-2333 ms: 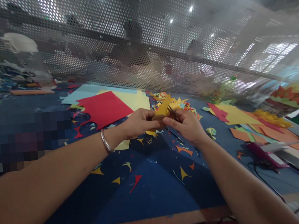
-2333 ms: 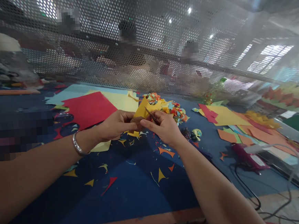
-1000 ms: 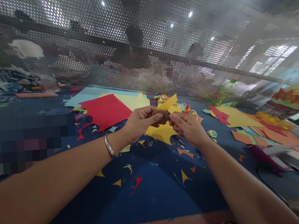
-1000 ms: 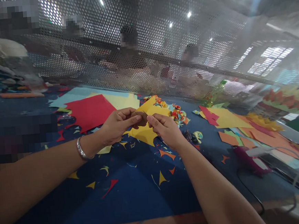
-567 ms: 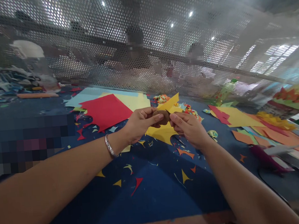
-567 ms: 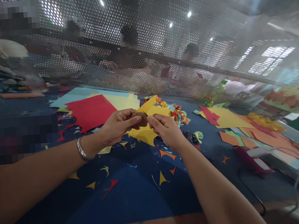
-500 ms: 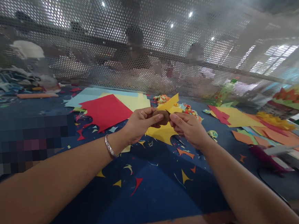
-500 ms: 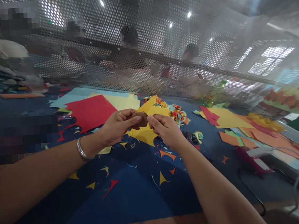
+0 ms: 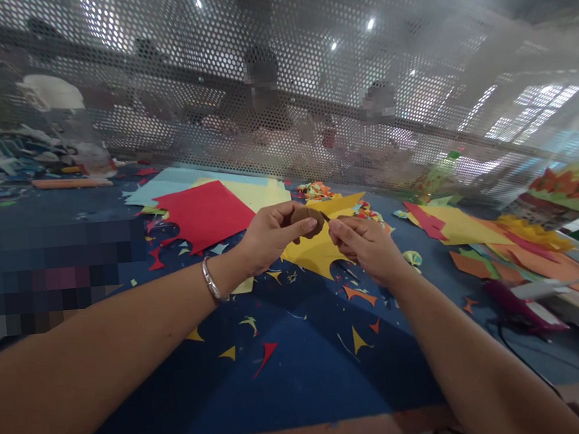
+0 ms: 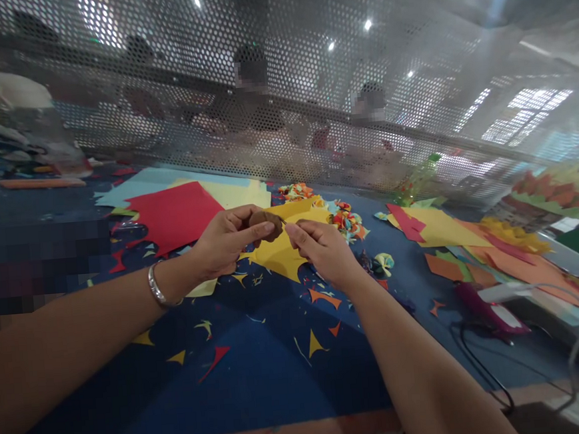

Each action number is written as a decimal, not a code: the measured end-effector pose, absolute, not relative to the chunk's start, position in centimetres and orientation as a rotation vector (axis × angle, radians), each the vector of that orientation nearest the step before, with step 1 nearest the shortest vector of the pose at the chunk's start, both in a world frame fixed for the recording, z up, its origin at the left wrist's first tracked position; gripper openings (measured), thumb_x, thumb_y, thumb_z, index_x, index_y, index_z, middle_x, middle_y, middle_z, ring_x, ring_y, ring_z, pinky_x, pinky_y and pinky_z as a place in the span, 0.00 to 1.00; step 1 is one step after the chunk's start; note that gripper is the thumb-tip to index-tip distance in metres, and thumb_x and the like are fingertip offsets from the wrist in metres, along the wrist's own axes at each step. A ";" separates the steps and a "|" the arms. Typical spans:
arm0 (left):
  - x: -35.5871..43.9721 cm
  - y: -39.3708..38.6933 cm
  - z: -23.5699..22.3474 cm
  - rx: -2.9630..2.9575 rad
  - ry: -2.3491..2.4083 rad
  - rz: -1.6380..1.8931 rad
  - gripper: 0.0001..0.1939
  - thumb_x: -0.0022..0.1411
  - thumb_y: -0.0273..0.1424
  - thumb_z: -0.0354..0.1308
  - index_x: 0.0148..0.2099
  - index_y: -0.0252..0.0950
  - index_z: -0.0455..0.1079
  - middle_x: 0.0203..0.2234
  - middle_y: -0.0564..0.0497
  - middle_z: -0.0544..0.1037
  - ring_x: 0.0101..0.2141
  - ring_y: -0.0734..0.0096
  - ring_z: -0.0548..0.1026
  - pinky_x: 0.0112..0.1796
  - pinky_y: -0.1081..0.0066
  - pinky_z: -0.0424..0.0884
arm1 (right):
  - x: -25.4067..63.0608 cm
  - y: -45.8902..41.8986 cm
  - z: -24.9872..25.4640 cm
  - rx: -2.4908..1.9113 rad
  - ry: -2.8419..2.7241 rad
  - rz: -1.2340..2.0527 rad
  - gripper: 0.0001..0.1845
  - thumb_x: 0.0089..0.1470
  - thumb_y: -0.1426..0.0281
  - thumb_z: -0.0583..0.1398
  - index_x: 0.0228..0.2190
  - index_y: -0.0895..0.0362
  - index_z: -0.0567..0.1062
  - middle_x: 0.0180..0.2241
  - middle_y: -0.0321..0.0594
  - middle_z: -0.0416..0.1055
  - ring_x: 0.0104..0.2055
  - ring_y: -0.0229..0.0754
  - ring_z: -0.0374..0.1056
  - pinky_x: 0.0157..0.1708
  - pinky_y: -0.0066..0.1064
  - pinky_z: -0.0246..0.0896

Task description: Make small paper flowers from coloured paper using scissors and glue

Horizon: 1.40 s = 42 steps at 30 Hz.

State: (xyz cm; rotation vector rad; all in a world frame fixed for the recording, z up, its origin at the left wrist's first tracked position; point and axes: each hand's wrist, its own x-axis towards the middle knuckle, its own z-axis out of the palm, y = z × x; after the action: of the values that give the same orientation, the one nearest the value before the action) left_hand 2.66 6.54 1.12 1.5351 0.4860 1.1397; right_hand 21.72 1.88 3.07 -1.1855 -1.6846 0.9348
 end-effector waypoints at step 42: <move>2.5 7.0 1.1 1.530 0.323 0.995 0.15 0.58 0.33 0.63 0.24 0.34 0.63 0.24 0.54 0.68 0.29 0.77 0.66 0.33 0.72 0.61 | 22.5 2.1 3.2 -1.330 -1.994 0.520 0.26 0.61 0.50 0.52 0.21 0.56 0.64 0.17 0.29 0.48 0.20 0.31 0.46 0.21 0.27 0.41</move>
State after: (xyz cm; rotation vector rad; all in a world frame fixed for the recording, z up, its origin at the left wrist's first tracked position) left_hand 2.47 7.02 1.11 1.5297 0.3234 0.9948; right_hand 22.49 2.08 3.23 -1.3295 -1.9941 0.5196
